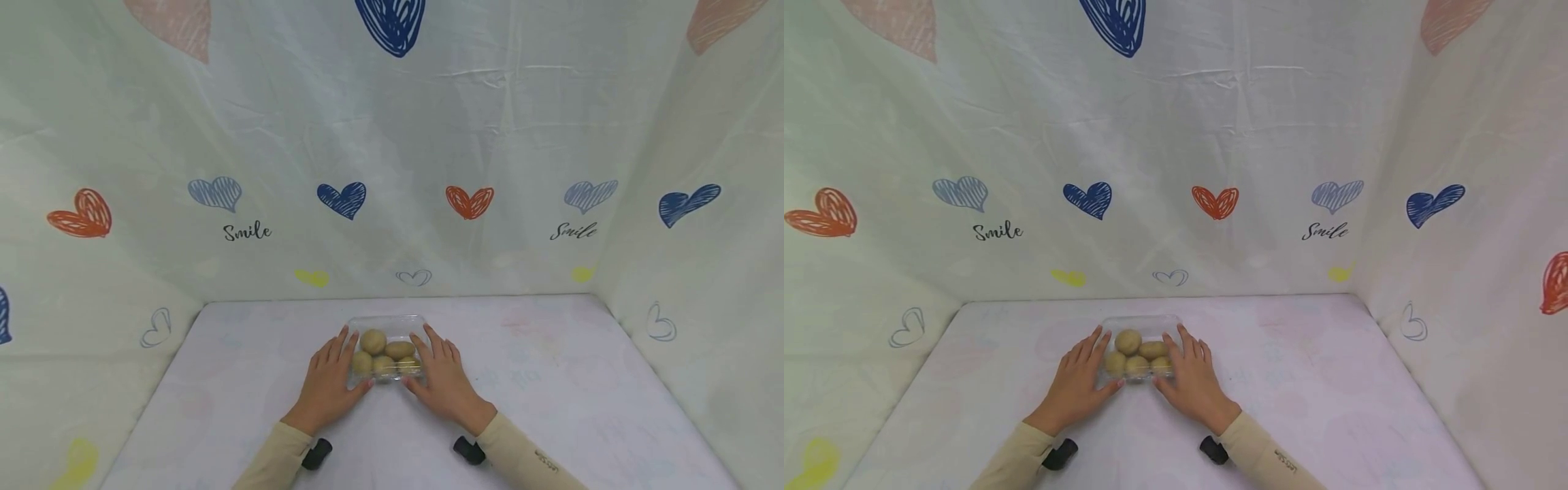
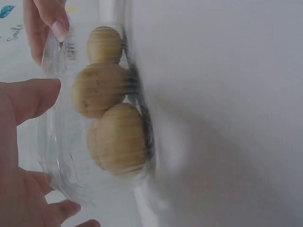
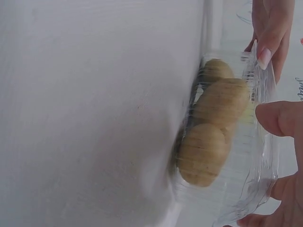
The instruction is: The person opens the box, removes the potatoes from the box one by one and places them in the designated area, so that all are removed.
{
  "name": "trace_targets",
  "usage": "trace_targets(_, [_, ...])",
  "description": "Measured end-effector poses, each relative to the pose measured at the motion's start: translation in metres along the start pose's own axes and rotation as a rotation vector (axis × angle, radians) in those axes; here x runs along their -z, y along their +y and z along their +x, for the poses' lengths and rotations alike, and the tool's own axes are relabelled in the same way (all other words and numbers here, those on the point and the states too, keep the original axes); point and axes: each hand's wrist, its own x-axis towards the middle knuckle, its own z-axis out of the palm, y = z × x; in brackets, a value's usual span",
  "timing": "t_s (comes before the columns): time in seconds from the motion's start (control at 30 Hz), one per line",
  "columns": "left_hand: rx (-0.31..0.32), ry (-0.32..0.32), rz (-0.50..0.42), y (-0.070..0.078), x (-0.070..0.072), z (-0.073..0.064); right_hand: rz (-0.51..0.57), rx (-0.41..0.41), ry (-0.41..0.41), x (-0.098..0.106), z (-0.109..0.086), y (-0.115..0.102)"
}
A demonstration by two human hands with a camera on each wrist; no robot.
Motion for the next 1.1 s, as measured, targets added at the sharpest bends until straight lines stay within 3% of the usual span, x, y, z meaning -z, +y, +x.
trace_targets(0.47, [0.048,0.079,-0.011,0.012,-0.001,0.002,-0.013,-0.014,0.068,-0.003,0.000,-0.003])
trace_targets(0.87, [0.058,0.139,0.015,0.014,-0.007,0.003,-0.198,-0.014,0.112,0.001,0.002,-0.004])
trace_targets(1.1, [0.078,0.126,0.012,0.014,-0.005,0.003,-0.305,0.016,0.122,0.005,0.002,-0.002])
